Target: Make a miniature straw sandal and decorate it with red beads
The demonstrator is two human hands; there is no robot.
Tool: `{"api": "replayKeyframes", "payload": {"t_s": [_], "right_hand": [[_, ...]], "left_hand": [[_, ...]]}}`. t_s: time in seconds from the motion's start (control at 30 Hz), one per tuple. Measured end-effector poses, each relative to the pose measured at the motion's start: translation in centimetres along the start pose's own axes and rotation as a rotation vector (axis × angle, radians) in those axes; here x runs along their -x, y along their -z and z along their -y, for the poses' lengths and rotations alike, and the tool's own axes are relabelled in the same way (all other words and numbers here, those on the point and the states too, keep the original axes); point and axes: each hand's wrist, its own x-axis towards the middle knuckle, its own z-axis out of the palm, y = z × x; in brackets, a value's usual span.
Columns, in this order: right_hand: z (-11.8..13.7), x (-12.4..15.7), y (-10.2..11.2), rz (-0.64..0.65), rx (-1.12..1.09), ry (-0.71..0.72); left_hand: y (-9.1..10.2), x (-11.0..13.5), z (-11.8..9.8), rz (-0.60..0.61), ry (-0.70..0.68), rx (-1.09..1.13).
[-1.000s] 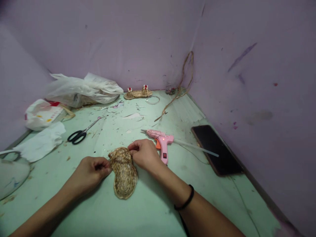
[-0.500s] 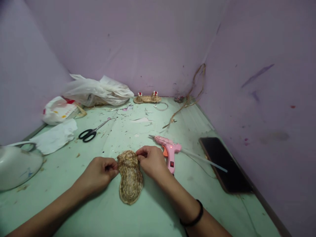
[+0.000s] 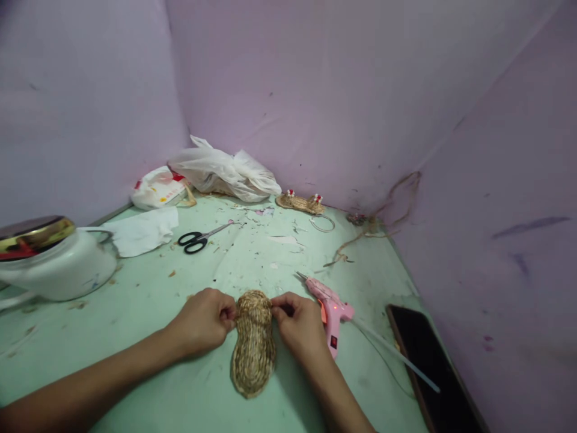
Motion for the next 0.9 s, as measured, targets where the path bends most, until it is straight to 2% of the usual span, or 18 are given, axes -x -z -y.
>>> {"api": "replayKeyframes", "payload": {"t_s": [0.9], "right_hand": [[-0.33, -0.03, 0.00, 0.009, 0.022, -0.026]], "left_hand": [[-0.03, 0.11, -0.09, 0.010, 0.006, -0.025]]}}
